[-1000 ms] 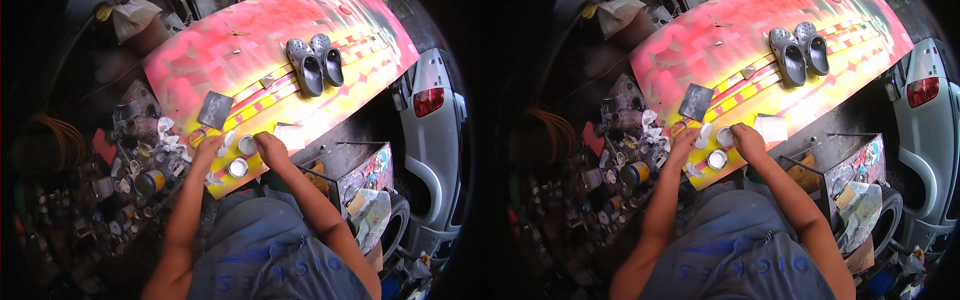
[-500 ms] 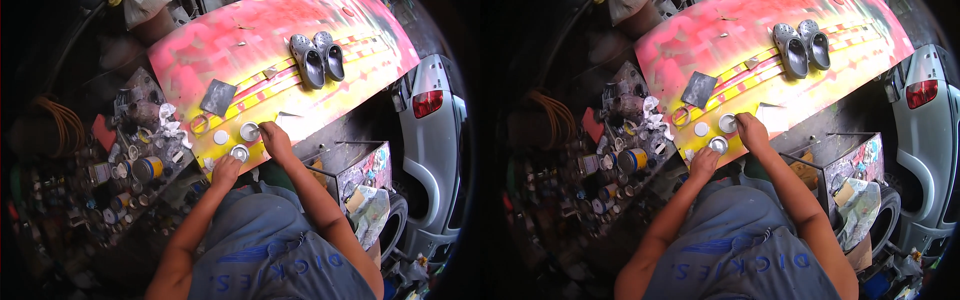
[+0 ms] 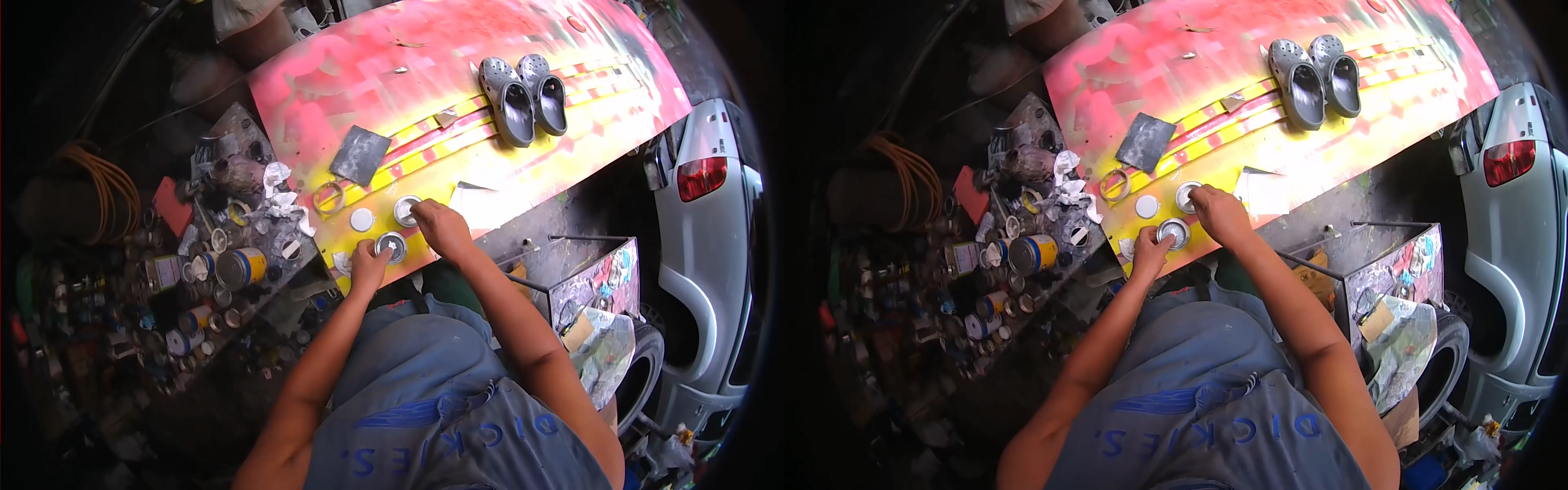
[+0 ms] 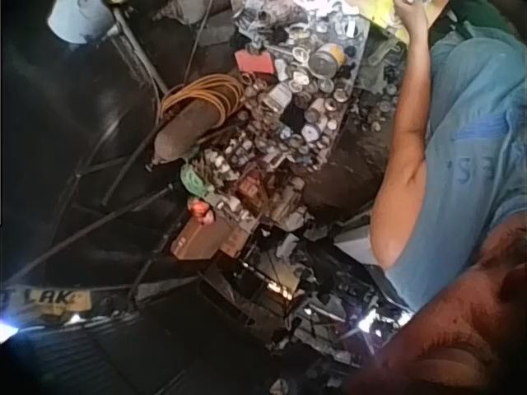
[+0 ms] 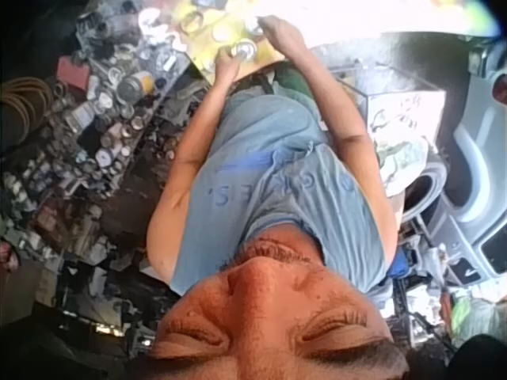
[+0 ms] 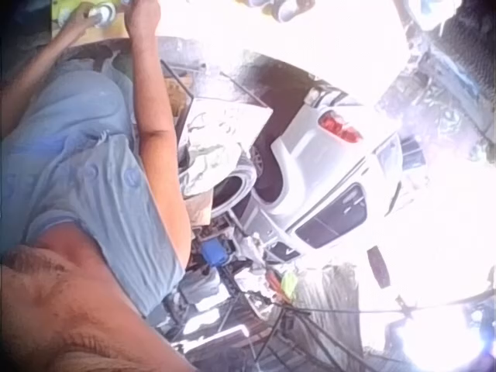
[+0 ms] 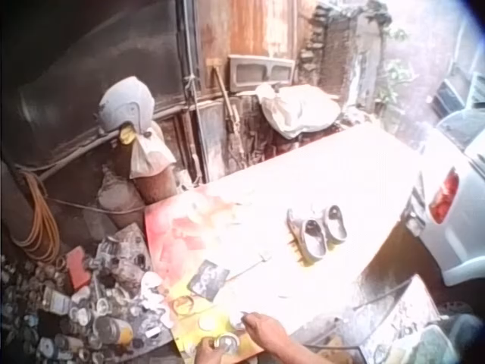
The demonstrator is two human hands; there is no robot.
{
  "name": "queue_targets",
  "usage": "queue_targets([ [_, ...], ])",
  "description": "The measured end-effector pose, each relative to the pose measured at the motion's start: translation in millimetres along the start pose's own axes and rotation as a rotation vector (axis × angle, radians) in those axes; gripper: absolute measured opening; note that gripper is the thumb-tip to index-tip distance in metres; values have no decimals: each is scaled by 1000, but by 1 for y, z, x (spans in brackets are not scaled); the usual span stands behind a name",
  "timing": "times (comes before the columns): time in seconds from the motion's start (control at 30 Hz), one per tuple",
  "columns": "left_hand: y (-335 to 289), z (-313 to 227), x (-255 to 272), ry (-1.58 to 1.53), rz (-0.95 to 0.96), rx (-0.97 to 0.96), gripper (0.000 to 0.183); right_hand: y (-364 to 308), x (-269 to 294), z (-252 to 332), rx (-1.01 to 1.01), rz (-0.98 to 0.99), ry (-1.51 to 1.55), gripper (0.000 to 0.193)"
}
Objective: Mix car putty and apply it to a spot on the exterior of a white vehicle.
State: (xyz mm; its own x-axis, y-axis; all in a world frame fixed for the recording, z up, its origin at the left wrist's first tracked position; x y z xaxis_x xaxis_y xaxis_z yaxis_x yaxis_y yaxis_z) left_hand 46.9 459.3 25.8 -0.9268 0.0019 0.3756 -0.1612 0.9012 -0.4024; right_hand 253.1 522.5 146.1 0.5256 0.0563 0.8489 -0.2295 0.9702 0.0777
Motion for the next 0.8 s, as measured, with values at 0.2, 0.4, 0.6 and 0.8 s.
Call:
queue_targets([
  [0.2, -7, -14, -9, -305, 137, 294, 50, 12, 8, -10, -12, -110, -36, 12],
  [0.4, -13, -9, -5, -388, 123, 413, 47, 13, 8, -8, 18, -18, -46, 12],
  [0.6, -21, -17, -9, -492, 100, 562, 53, 15, 10, -9, 11, -40, 30, 11],
  [0.8, -37, -35, -13, 111, 16, -327, 96, 20, 18, -11, 60, 12, -129, 14],
])
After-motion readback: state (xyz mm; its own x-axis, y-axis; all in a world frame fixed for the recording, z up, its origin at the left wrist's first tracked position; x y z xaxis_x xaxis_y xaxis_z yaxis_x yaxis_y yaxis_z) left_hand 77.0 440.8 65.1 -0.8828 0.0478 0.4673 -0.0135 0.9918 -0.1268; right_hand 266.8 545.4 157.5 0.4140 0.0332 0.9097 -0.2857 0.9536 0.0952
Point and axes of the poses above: each hand's wrist, its own y-axis towards the middle knuckle, its own x-axis out of the back of the hand, z = x × y, the point moved 4 cm from there along y, towards the middle knuckle, and after that the axes turned 9 degrees about -y, right-handed, at the moved point
